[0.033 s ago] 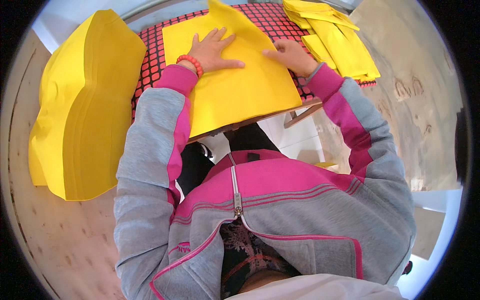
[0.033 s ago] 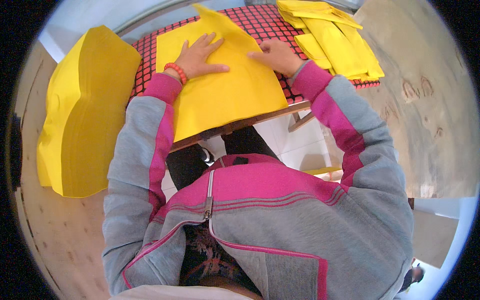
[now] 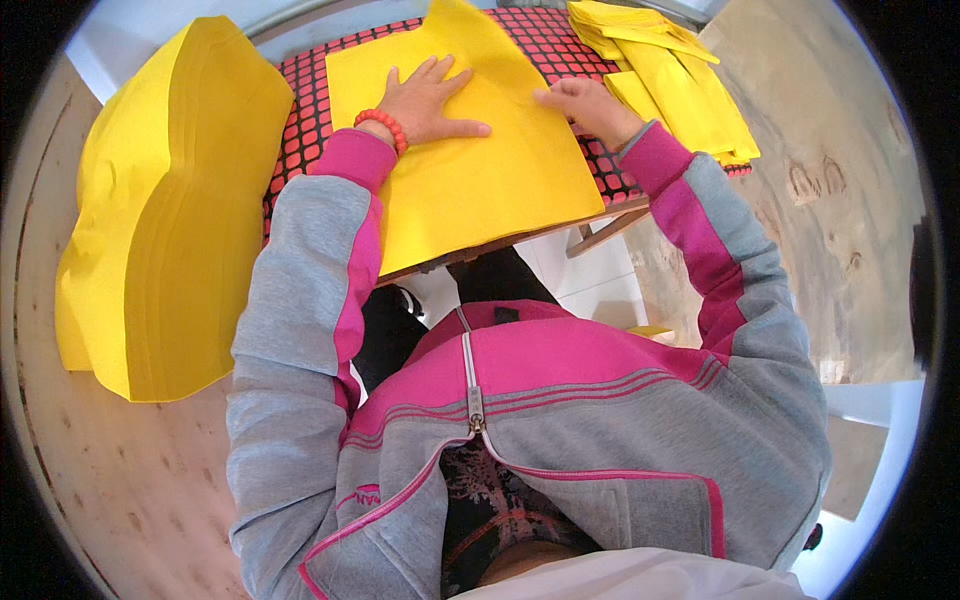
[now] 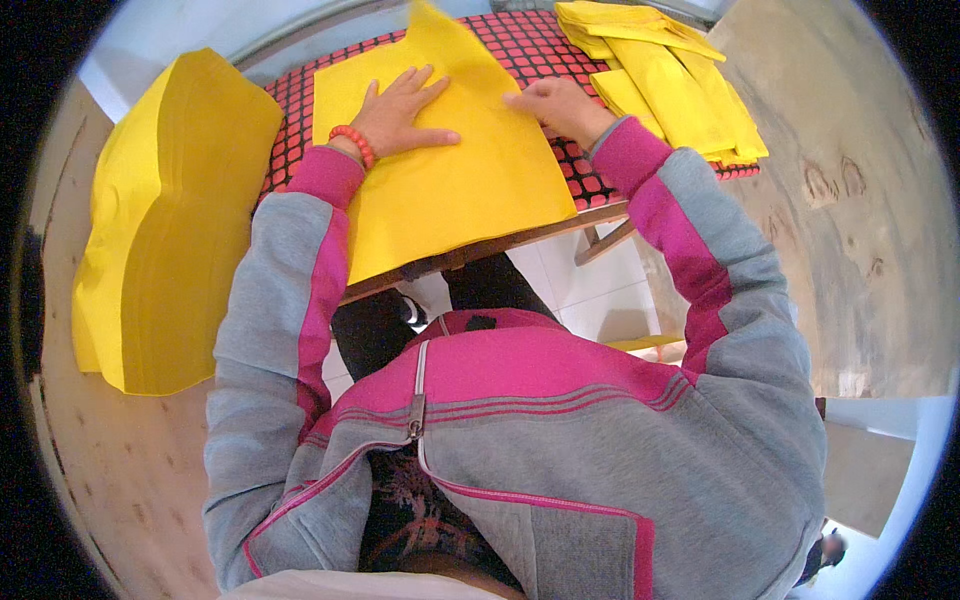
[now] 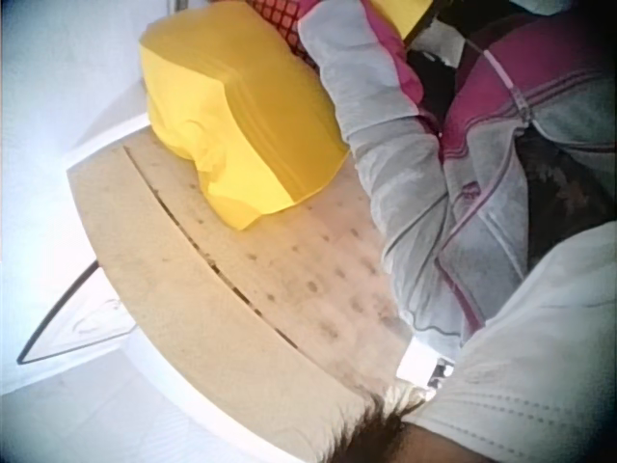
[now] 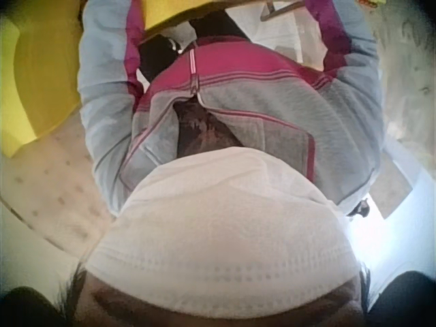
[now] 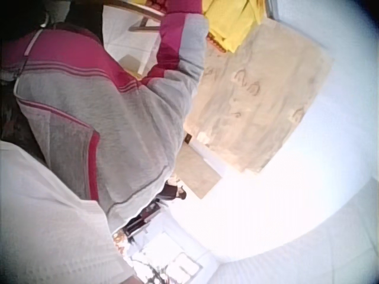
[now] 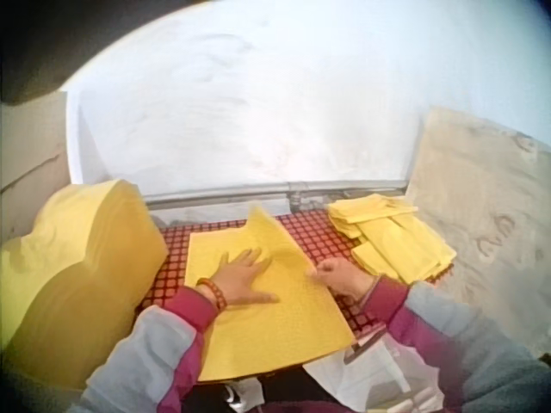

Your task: The person folds yellow paper sheets by hand on a patterned table. They repeatedly fold, unfold, and restack the sheets, then fold another sheet and place it on a growing pile.

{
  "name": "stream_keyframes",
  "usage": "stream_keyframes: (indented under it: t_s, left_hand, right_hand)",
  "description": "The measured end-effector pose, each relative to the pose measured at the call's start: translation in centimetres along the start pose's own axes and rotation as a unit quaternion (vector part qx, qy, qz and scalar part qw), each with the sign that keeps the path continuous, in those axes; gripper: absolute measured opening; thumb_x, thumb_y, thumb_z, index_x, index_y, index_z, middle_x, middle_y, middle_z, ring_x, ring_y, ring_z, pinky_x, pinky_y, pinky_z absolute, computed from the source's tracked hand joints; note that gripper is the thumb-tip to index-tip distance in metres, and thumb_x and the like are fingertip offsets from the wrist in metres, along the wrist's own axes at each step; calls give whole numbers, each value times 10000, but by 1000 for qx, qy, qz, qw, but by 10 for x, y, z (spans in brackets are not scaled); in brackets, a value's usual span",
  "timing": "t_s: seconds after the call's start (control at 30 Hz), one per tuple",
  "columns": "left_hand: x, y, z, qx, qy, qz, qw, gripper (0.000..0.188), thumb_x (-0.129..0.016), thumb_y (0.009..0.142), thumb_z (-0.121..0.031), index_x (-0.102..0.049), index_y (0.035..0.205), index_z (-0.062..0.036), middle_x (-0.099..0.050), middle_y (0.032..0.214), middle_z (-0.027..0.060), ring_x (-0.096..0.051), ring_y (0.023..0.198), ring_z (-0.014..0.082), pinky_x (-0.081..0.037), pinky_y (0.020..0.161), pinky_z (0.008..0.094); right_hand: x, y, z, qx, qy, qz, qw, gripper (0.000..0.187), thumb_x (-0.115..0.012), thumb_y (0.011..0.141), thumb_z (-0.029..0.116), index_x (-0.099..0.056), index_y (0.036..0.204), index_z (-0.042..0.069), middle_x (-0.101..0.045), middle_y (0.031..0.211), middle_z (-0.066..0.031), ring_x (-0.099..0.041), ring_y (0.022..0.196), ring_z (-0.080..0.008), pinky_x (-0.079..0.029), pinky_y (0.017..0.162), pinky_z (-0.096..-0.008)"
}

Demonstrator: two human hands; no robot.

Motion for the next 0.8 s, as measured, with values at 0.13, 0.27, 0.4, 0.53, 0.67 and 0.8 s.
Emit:
stream_keyframes:
  t_s: [0.13, 0.27, 0.4, 0.53, 0.67, 0.8]
  left_hand:
    - [-1, 0, 1, -1, -13, -7, 1000, 998, -599, 749, -791, -393, 1520, -192, -292, 1596, 162, -240, 1489, 340, -165, 1119, 698]
    - [0, 0, 2, 4, -22, -5, 1000, 992, -607, 745, -787, -410, 1510, -188, -296, 1594, 163, -240, 1489, 338, -158, 1125, 693]
    - [2, -1, -1, 6, -30, -2, 1000, 993, -615, 741, -784, -413, 1508, -186, -293, 1594, 168, -232, 1493, 339, -151, 1130, 691]
    - [8, -2, 0, 20, -38, 6, 999, 991, -623, 738, -778, -421, 1503, -180, -300, 1588, 175, -234, 1492, 340, -161, 1132, 683]
    - [19, -5, 9, 50, -41, 63, 996, 1004, -650, 722, -765, -434, 1494, -160, -317, 1574, 187, -251, 1483, 347, -186, 1132, 671]
    - [24, -13, 15, 73, -51, 77, 993, 1031, -676, 699, -761, -442, 1486, -137, -340, 1550, 204, -272, 1470, 351, -217, 1119, 668]
  right_hand:
    - [23, 30, 3, -101, 169, 73, 978, 320, -618, 985, 347, -644, 1138, 67, -697, 969, 3, -671, 846, -88, -552, 791, -229]
    - [21, 61, 2, -37, 147, 94, 984, 242, -606, 997, 285, -642, 1032, 49, -683, 863, 5, -634, 692, -63, -538, 632, -225]
    - [21, 83, -1, 29, -63, 15, 997, 194, -641, 965, 267, -636, 966, 73, -663, 816, -4, -601, 620, -87, -526, 581, -248]
    - [-3, 73, 8, 395, -434, -161, 794, 99, -658, 878, 164, -619, 943, 100, -666, 880, -52, -636, 627, -163, -531, 547, -289]
    - [-46, 47, 12, 407, -653, -219, 600, 109, -607, 831, 122, -552, 923, 108, -568, 846, -63, -665, 745, -218, -521, 537, -329]
    - [-24, 51, 23, 438, -462, -173, 752, 153, -677, 853, 220, -616, 928, 101, -651, 855, -56, -660, 644, -168, -535, 552, -309]
Point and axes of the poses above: each hand's wrist, its own y-axis towards the middle knuckle, its own x-axis out of the back of the hand, z = x × y, the point moved 1 cm from there along y, towards the middle knuckle
